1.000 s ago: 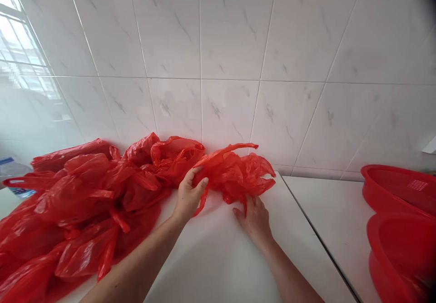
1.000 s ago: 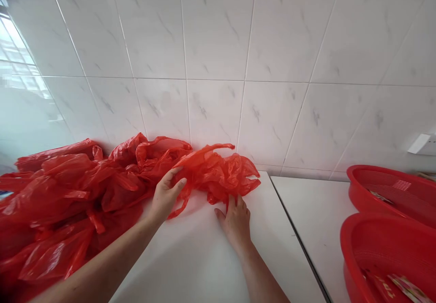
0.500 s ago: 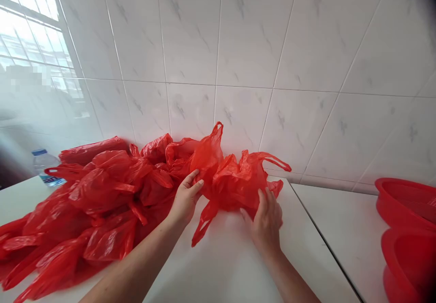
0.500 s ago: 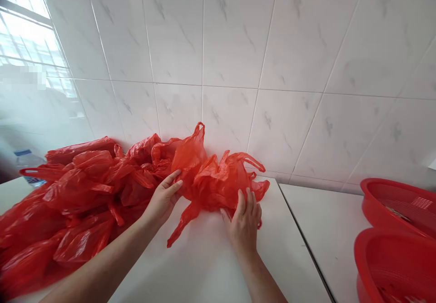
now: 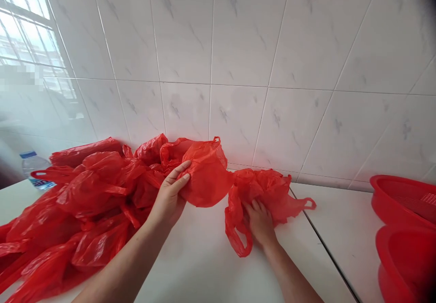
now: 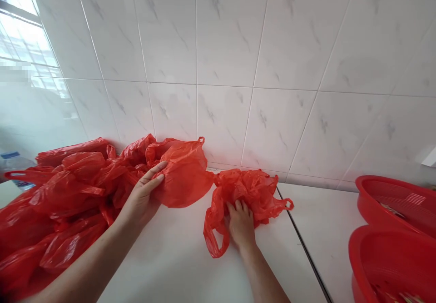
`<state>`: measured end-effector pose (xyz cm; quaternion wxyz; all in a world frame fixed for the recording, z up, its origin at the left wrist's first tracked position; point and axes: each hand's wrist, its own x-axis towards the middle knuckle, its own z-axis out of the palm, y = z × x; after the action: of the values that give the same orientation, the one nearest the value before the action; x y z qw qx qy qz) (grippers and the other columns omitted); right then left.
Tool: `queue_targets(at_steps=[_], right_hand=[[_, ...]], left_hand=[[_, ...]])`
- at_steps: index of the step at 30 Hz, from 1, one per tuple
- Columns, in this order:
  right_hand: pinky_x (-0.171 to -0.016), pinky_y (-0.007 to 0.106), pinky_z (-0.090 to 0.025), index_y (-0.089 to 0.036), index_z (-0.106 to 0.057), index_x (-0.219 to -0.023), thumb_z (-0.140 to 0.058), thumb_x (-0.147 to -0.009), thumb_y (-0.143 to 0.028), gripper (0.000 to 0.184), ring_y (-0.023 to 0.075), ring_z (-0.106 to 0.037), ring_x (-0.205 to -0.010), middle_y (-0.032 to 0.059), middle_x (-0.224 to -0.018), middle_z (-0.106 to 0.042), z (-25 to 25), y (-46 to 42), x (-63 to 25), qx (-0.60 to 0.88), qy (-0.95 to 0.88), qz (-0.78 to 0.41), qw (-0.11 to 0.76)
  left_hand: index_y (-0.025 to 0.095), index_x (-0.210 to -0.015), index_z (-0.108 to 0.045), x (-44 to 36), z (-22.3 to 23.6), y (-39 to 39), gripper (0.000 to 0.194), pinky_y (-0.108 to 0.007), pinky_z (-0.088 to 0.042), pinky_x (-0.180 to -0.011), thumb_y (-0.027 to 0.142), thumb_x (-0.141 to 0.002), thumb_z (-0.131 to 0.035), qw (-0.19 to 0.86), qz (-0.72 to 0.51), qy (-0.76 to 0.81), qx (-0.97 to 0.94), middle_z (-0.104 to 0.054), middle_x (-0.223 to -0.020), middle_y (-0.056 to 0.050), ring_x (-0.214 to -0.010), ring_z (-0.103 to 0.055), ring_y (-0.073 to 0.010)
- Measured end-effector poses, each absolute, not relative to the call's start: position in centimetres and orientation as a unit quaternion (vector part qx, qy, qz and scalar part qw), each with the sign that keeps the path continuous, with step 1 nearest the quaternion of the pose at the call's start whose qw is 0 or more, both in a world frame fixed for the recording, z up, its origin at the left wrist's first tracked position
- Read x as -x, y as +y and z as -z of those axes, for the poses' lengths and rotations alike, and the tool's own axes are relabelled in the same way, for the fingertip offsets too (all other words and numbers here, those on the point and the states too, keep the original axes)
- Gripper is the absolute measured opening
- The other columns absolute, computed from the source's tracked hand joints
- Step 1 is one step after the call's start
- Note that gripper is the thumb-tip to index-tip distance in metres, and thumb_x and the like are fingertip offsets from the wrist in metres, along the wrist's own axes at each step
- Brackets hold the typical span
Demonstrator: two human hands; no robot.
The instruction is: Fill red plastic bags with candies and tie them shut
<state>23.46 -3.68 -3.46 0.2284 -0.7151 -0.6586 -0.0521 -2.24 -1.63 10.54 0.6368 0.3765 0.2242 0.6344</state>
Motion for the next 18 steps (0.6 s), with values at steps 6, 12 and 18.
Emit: queue_targets(at_steps=[6,12,18], right_hand=[[-0.101,0.048,-0.033,-0.022,-0.049,-0.133,-0.046,-0.085,-0.036,0.05,0.0316,-0.04,-0.126,0.0122,-0.136,-0.048,2.9,-0.7,-22.9,0.694,-0.638,0.075,0.326],[-0.098,0.045,-0.037,-0.014,-0.055,-0.117,-0.03,-0.092,-0.042,0.045,0.0286,-0.046,-0.117,0.0165,-0.124,-0.053,0.1,-1.7,-22.4,0.666,-0.585,0.098,0.453],[-0.06,0.027,-0.043,-0.017,-0.061,-0.078,-0.036,-0.09,-0.061,0.051,0.0173,-0.054,-0.065,0.0048,-0.069,-0.058,-2.4,-9.1,-19.1,0.553,-0.616,-0.28,0.486]], left_hand=[[0.022,-0.1,-0.062,4.9,-7.7,-4.8,0.027,-0.024,-0.054,-0.066,0.019,-0.076,-0.072,0.735,-0.537,0.216,-0.353,-0.07,-0.088,-0.002,-0.072,-0.067,-0.0145],[0.023,-0.13,-0.043,4.9,-2.0,-5.6,0.06,-0.031,-0.054,-0.07,0.011,-0.076,-0.068,0.789,-0.483,0.23,-0.301,-0.068,-0.103,-0.009,-0.076,-0.069,-0.0194],[0.019,-0.118,-0.053,4.4,-0.8,-5.7,0.043,-0.031,-0.051,-0.076,0.012,-0.077,-0.066,0.802,-0.47,0.198,-0.312,-0.069,-0.101,-0.01,-0.085,-0.069,-0.0218]])
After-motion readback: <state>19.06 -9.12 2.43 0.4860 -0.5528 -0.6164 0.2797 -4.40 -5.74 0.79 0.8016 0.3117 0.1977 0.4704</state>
